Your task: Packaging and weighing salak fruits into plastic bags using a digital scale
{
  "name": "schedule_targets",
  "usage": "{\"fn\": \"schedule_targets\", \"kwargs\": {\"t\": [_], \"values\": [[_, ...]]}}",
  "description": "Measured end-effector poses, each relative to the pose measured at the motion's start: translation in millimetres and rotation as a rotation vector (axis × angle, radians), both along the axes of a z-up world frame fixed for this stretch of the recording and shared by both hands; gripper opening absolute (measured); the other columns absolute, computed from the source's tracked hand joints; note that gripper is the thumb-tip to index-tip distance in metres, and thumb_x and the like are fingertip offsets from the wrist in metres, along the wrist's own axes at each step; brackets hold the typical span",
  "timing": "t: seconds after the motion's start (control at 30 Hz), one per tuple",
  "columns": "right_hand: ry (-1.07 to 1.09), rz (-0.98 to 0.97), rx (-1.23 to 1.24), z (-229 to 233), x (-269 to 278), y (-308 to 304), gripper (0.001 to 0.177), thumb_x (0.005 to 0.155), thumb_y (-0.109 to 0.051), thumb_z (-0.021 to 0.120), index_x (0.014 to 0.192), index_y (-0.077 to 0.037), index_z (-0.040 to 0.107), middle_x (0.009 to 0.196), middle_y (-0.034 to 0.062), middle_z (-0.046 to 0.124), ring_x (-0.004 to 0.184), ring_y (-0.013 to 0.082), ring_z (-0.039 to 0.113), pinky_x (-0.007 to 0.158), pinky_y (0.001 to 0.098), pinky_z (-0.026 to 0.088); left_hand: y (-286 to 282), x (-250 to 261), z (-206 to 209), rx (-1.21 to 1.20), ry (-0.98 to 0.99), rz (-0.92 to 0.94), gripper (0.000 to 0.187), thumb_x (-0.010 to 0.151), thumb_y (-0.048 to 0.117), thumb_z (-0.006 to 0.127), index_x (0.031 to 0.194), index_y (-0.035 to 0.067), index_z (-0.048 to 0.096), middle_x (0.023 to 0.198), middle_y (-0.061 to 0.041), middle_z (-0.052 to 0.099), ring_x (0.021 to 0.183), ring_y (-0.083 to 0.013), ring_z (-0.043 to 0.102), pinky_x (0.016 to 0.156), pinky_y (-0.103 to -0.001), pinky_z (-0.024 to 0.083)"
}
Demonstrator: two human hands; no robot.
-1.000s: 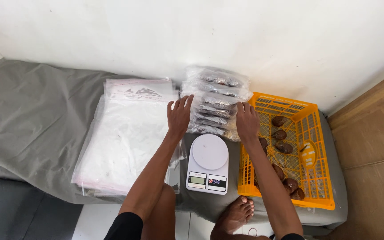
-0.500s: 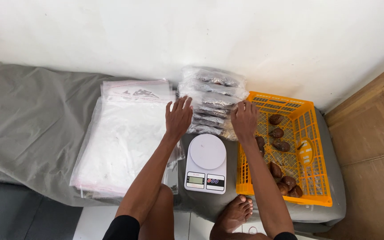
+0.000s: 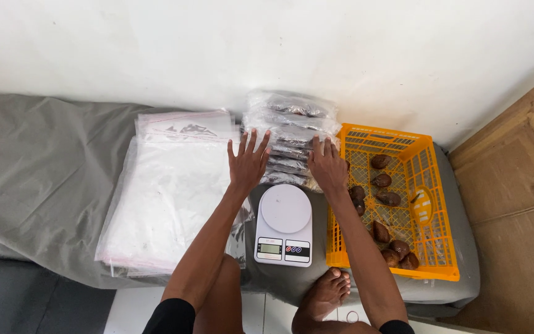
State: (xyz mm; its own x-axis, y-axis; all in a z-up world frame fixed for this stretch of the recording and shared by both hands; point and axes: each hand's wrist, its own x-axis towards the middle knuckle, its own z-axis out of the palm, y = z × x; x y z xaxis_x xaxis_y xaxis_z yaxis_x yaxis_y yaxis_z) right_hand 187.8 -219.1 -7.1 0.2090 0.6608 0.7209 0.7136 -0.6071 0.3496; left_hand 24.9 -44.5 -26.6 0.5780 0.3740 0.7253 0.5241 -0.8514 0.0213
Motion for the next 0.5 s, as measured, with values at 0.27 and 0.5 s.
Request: {"fn": "schedule_targets", "kwargs": {"t": [0.27, 0.5], "values": [[-0.069, 0.055, 0.055, -8.5, 14.9, 7.6, 0.04, 0.091, -0.041, 0.067, 0.125, -0.02, 0.064, 0.108, 0.0072, 0.061, 0.097, 0.0236, 0.063, 0.066, 0.0323, 0.056, 3.6, -16.6, 14.3, 0.003, -0.021, -0.045, 0.047, 0.108, 0.04, 0.044, 0.155, 0.033, 0.047, 0.149, -0.006, 0.055, 0.141, -0.0281, 0.048, 0.109, -0.053, 0.035], [-0.042, 0.236, -0.084, 22.0, -13.8, 2.1, 0.038, 0.1, -0.046, 0.055, 0.129, -0.022, 0.065, 0.126, 0.0094, 0.061, 0.121, 0.0249, 0.06, 0.089, 0.038, 0.048, -2.9, -13.6, 15.1, -0.04, 0.025, -0.196, 0.048, 0.108, 0.042, 0.041, 0.155, 0.031, 0.045, 0.156, -0.004, 0.049, 0.146, -0.0235, 0.043, 0.117, -0.054, 0.026]]}}
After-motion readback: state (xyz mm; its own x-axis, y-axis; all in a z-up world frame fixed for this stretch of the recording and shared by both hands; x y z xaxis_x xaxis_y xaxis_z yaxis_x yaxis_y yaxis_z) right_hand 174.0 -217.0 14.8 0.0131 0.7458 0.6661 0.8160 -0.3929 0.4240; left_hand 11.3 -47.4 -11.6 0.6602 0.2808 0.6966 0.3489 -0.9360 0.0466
